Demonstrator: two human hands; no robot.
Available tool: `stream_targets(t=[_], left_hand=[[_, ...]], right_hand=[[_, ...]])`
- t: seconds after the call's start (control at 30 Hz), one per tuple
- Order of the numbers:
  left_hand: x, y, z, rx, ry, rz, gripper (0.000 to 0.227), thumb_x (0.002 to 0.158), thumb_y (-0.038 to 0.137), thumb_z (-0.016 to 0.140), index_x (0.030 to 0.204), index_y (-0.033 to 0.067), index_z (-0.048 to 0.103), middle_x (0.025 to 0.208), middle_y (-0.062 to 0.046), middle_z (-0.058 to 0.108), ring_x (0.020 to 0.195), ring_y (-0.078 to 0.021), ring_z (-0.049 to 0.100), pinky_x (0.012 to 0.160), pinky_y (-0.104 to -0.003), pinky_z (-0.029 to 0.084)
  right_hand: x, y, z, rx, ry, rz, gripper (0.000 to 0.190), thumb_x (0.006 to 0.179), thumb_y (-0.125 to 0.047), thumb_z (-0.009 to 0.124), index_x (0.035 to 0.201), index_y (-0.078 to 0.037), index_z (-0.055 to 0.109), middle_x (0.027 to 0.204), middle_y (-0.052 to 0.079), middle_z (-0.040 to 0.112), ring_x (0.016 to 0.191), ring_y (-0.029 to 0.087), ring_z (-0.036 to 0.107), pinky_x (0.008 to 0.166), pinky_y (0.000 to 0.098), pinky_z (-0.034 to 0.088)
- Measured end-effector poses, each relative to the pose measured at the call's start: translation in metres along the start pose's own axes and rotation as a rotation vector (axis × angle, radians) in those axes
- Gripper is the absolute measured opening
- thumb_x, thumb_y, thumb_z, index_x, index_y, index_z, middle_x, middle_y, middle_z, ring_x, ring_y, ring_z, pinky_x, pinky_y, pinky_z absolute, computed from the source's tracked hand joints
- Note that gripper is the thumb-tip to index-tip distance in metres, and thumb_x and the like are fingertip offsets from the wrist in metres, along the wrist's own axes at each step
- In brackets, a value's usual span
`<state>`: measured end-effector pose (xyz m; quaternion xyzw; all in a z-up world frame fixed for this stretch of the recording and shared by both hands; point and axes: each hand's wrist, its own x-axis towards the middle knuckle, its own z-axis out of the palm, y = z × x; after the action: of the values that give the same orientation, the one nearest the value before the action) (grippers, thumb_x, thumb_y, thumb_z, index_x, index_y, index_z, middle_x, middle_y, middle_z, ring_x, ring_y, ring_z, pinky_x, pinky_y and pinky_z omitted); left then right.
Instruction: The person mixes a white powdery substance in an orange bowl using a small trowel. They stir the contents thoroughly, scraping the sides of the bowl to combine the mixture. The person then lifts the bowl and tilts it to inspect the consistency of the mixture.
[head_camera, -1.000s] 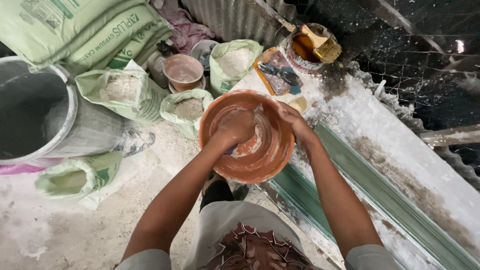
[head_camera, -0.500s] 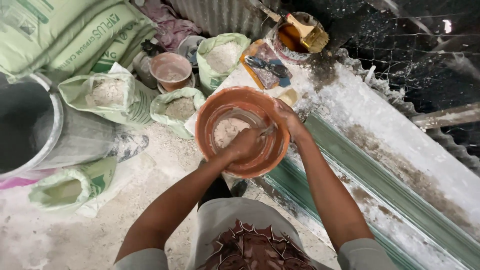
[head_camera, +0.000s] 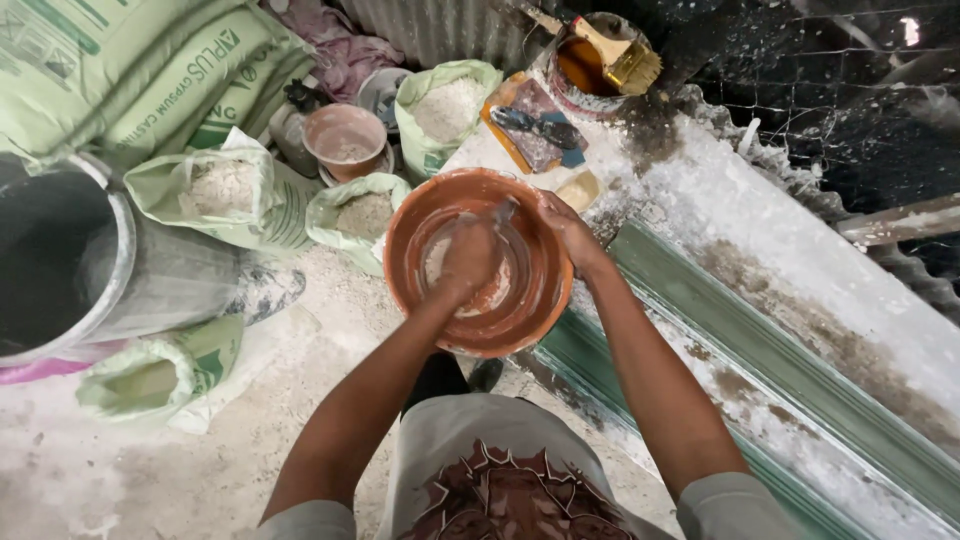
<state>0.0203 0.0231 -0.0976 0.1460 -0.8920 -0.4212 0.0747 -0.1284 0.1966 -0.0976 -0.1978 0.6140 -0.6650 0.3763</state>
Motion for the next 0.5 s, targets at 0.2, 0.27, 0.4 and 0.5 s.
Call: stream_targets(t=[0.2, 0.27, 0.4, 0.5], left_hand=[[-0.007, 0.076, -0.059, 0.089, -0.559, 0.244, 0.033, 0.077, 0.009, 0.065, 0.109, 0.0011, 0.07, 0.1, -0.028, 0.07, 0.089, -0.0446, 0.069, 0.075, -0.054, 0.053], [-0.002, 0.075, -0.064, 0.189, -0.483, 0.107, 0.028, 0.085, 0.013, 0.062, 0.108, 0.0006, 0.071, 0.101, -0.026, 0.072, 0.094, -0.0423, 0.072, 0.08, -0.052, 0.055], [-0.01, 0.078, -0.062, 0.43, -0.337, -0.004, 0.025, 0.099, 0.016, 0.052, 0.111, 0.0029, 0.07, 0.099, -0.025, 0.073, 0.094, -0.0407, 0.074, 0.08, -0.052, 0.058], [-0.02, 0.06, -0.05, 0.001, -0.389, 0.338, 0.033, 0.095, 0.022, 0.061, 0.12, 0.0058, 0.074, 0.102, -0.033, 0.066, 0.091, -0.0532, 0.066, 0.077, -0.062, 0.051]], right_hand=[[0.006, 0.015, -0.014, -0.085, 0.077, 0.098, 0.065, 0.101, -0.037, 0.058, 0.155, -0.004, 0.041, 0.155, 0.008, 0.049, 0.143, 0.02, 0.044, 0.119, 0.0348, 0.033], [-0.009, -0.012, 0.01, -0.037, 0.02, 0.115, 0.067, 0.102, -0.039, 0.057, 0.155, -0.002, 0.041, 0.154, 0.01, 0.049, 0.141, 0.022, 0.045, 0.118, 0.0367, 0.035], [-0.017, -0.035, 0.024, -0.076, 0.048, 0.146, 0.074, 0.102, -0.051, 0.05, 0.157, -0.003, 0.038, 0.159, 0.008, 0.044, 0.145, 0.02, 0.04, 0.121, 0.0357, 0.032], [-0.009, -0.014, 0.01, -0.03, 0.09, 0.217, 0.076, 0.101, -0.053, 0.049, 0.158, -0.005, 0.034, 0.159, 0.007, 0.042, 0.145, 0.02, 0.04, 0.119, 0.0383, 0.034]])
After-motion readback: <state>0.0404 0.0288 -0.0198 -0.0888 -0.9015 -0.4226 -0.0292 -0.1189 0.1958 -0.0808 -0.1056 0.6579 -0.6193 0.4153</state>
